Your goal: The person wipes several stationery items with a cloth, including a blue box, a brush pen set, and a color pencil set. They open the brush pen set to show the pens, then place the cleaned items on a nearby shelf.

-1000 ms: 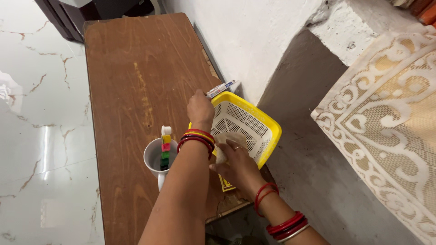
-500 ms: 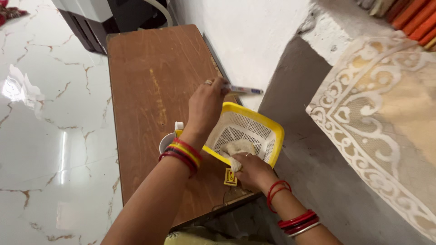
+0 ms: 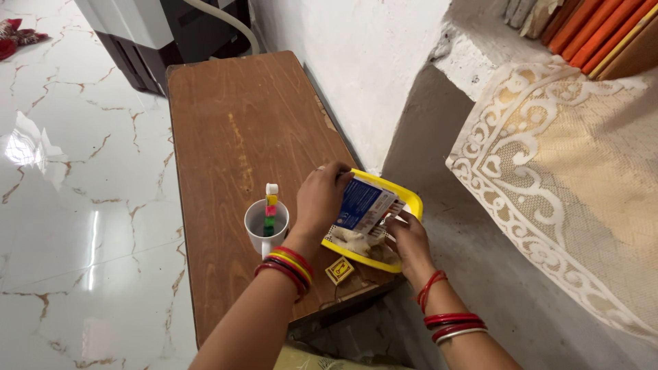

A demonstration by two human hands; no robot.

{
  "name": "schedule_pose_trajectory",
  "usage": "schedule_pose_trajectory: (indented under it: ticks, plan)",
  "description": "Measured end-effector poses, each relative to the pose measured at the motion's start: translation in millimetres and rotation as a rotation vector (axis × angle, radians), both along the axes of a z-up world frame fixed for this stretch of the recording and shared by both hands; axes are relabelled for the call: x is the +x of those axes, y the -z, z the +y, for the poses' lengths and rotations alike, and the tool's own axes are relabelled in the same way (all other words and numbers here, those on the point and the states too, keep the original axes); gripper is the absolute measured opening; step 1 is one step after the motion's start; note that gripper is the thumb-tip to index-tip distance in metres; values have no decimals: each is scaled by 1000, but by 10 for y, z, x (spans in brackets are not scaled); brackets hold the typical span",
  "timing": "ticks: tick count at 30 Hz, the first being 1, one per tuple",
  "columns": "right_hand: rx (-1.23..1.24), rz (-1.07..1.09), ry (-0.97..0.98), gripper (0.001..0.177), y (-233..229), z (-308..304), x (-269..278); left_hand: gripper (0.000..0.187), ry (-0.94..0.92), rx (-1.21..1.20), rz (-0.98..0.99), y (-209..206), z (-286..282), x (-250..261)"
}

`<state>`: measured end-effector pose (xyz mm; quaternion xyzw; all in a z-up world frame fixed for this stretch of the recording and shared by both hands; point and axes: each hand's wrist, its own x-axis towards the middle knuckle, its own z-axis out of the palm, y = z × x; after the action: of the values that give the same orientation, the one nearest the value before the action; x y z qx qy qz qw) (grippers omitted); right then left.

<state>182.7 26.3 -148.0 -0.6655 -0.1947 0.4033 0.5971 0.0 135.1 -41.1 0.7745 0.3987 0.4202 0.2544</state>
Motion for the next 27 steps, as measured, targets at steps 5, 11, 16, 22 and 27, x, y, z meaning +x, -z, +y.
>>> schedule_pose_trajectory:
  ticks: [5,11,16,22,27]
  plan:
    - [74,-105,134,26,-5,15,-95,29,-122,-204,-243,256,-22,78]
    - [303,-600,200,13,-206,-41,-334,46,-246,-405,-415,669,54,204]
    - [588,-768,98,9,-595,-103,-570,56,-251,-950,-745,726,20,193]
    - [612,-1134,37,18,-1061,-309,-864,25,-81,-1298,-1291,1022,-19,225]
    - [568,-1134,-84,19,-1347,-532,-941,19,0,-1331,-1446,998,-138,219]
